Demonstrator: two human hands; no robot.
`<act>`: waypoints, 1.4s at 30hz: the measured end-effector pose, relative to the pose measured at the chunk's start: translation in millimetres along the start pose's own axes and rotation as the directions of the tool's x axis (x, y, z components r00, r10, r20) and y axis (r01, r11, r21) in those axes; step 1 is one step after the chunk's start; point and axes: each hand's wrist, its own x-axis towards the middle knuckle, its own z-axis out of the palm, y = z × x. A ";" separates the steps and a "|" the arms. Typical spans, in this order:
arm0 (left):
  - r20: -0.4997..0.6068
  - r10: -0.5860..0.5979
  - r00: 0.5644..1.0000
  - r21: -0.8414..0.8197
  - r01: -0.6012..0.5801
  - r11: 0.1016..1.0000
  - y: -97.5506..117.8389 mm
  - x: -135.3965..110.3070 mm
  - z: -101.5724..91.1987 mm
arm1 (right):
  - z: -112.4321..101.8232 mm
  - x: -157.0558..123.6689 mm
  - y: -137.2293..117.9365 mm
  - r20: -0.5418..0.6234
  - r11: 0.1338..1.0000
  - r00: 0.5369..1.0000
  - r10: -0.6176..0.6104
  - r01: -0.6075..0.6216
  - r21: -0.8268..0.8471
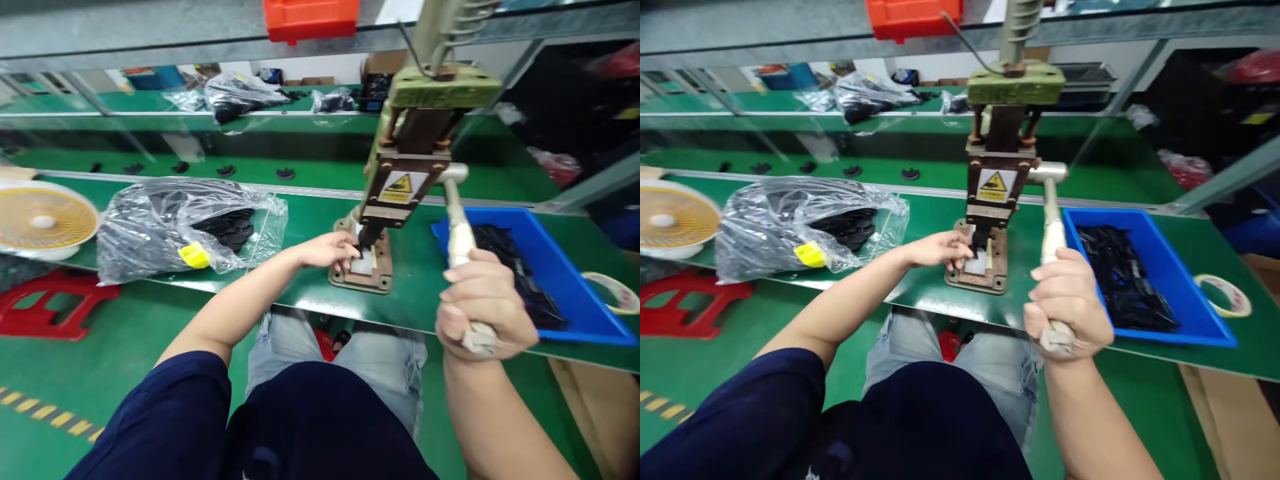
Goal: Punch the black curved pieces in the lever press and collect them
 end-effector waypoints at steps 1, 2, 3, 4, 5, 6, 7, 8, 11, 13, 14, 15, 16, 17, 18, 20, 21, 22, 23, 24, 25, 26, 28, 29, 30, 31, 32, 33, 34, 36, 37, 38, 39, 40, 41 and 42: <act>-0.018 0.033 0.999 0.040 -0.032 0.999 -4.4 -11.6 -11.0 | 1.1 -1.2 3.4 -0.026 1.000 1.000 -0.006 0.006 0.005; -0.077 0.057 0.995 0.122 -0.047 0.991 -8.7 -24.3 -26.2 | 2.5 -2.4 6.7 -0.057 1.000 0.998 -0.008 0.009 0.009; -0.167 0.075 0.983 0.244 -0.033 0.969 -12.9 -38.1 -45.2 | 4.1 -3.6 9.6 -0.086 1.000 0.996 -0.006 0.007 0.012; -0.272 0.090 0.958 0.385 0.023 0.923 -17.0 -52.6 -67.4 | 5.6 -4.7 11.9 -0.108 1.000 0.994 -0.005 0.007 0.015; -0.377 0.109 0.920 0.526 0.116 0.843 -20.9 -67.4 -91.9 | 7.0 -5.4 13.7 -0.126 1.000 0.992 -0.009 0.011 0.019; -0.468 0.115 0.876 0.642 0.247 0.726 -24.8 -81.9 -117.5 | 8.1 -5.8 14.9 -0.139 1.000 0.990 -0.014 0.018 0.022; -0.547 0.096 0.831 0.701 0.393 0.595 -28.7 -95.4 -142.7 | 9.1 -6.0 15.8 -0.146 0.999 0.989 -0.028 0.032 0.024; -0.609 0.054 0.791 0.714 0.516 0.474 -32.7 -107.3 -166.3 | 9.9 -6.0 16.4 -0.152 0.999 0.988 -0.036 0.040 0.023; -0.652 0.008 0.758 0.743 0.637 0.204 -45.1 -130.8 -217.4 | 11.7 -5.6 17.2 -0.168 0.999 0.985 -0.038 0.041 0.015; -0.615 0.028 0.788 0.786 0.611 0.096 -52.6 -135.5 -231.6 | 12.6 -5.5 16.9 -0.188 0.999 0.982 -0.029 0.033 0.014; -0.596 0.039 0.802 0.803 0.593 0.061 -55.6 -135.0 -233.8 | 13.0 -5.4 16.5 -0.194 0.999 0.981 -0.027 0.031 0.018; -0.579 0.047 0.814 0.815 0.578 0.038 -57.9 -133.1 -233.8 | 13.2 -5.3 15.9 -0.192 0.999 0.981 -0.022 0.026 0.019; -0.566 0.052 0.823 0.824 0.565 0.025 -59.5 -130.3 -232.4 | 13.3 -5.1 15.1 -0.191 1.000 0.982 -0.011 0.015 0.018; -0.553 0.054 0.831 0.833 0.553 0.017 -60.4 -127.0 -230.3 | 13.2 -4.8 14.2 -0.184 1.000 0.983 -0.003 0.006 0.018; -0.541 0.052 0.839 0.841 0.541 0.013 -60.9 -123.7 -228.1 | 13.0 -4.3 13.3 -0.179 1.000 0.984 0.002 0.001 0.018; -0.510 0.052 0.858 0.860 0.510 0.012 -60.7 -118.7 -224.1 | 12.3 -3.0 11.7 -0.163 1.000 0.987 0.008 -0.005 0.014; -0.500 0.059 0.864 0.866 0.500 0.015 -60.3 -117.4 -222.4 | 11.8 -2.4 11.0 -0.159 1.000 0.987 0.008 -0.006 0.014; -0.494 0.071 0.867 0.869 0.494 0.017 -59.7 -116.9 -220.9 | 11.3 -1.7 10.3 -0.152 1.000 0.988 0.002 0.000 0.015; -0.492 0.083 0.866 0.870 0.493 0.018 -58.9 -117.1 -219.3 | 10.7 -1.2 9.7 -0.149 1.000 0.989 0.002 0.001 0.016; -0.494 0.097 0.864 0.869 0.494 0.022 -57.8 -117.9 -217.4 | 10.2 -0.8 9.1 -0.149 1.000 0.989 0.009 -0.006 0.015; -0.495 0.114 0.861 0.868 0.495 0.032 -56.5 -119.0 -215.2 | 9.8 -0.5 8.3 -0.146 1.000 0.989 0.018 -0.016 0.015; -0.499 0.135 0.856 0.866 0.497 0.050 -54.7 -120.2 -212.4 | 9.4 -0.3 7.5 -0.139 1.000 0.990 0.027 -0.025 0.016; -0.515 0.205 0.832 0.857 0.498 0.132 -50.4 -121.4 -205.1 | 9.1 -0.4 5.9 -0.111 0.999 0.993 0.039 -0.038 0.010; -0.531 0.253 0.809 0.847 0.494 0.199 -48.1 -121.0 -200.3 | 9.3 -0.5 5.2 -0.097 0.999 0.995 0.037 -0.037 0.007; -0.555 0.298 0.777 0.829 0.483 0.283 -45.8 -119.7 -194.6 | 9.7 -0.6 4.6 -0.095 1.000 0.995 0.030 -0.030 0.006; -0.589 0.327 0.739 0.797 0.465 0.385 -43.7 -117.2 -188.0 | 10.3 -0.7 4.1 -0.101 1.000 0.995 0.023 -0.023 0.005; -0.627 0.326 0.707 0.748 0.431 0.504 -42.0 -113.5 -180.2 | 11.0 -0.8 3.6 -0.108 1.000 0.994 0.014 -0.013 0.006; -0.663 0.294 0.688 0.676 0.383 0.629 -40.7 -108.7 -171.3 | 11.6 -0.7 3.2 -0.115 1.000 0.993 0.005 -0.004 0.004; -0.688 0.237 0.686 0.578 0.321 0.750 -39.8 -102.9 -161.0 | 12.1 -0.5 2.7 -0.116 1.000 0.993 0.000 0.000 0.002; -0.691 0.098 0.716 0.322 0.183 0.929 -38.6 -89.7 -137.2 | 12.5 0.3 1.5 -0.100 1.000 0.995 -0.004 0.003 -0.005; -0.665 0.041 0.745 0.190 0.116 0.975 -38.0 -82.7 -124.1 | 12.4 0.7 0.7 -0.087 1.000 0.996 -0.005 0.004 -0.009; -0.626 0.001 0.780 0.076 0.060 0.995 -37.1 -75.7 -110.6 | 12.2 1.2 -0.1 -0.078 1.000 0.997 -0.006 0.005 -0.013; -0.576 -0.024 0.817 -0.016 0.018 1.000 -35.7 -68.9 -97.1 | 12.1 1.6 -0.9 -0.073 1.000 0.997 -0.004 0.002 -0.019; -0.519 -0.039 0.854 -0.083 -0.005 0.997 -34.0 -62.3 -84.1 | 11.9 1.9 -1.6 -0.069 1.000 0.998 -0.005 0.004 -0.023; -0.460 -0.050 0.887 -0.126 -0.010 0.992 -31.7 -55.7 -71.8 | 11.9 2.2 -2.2 -0.069 1.000 0.998 -0.007 0.005 -0.028; -0.404 -0.060 0.913 -0.148 0.000 0.989 -29.2 -49.0 -60.5 | 12.1 2.4 -2.7 -0.070 0.999 0.998 -0.006 0.003 -0.033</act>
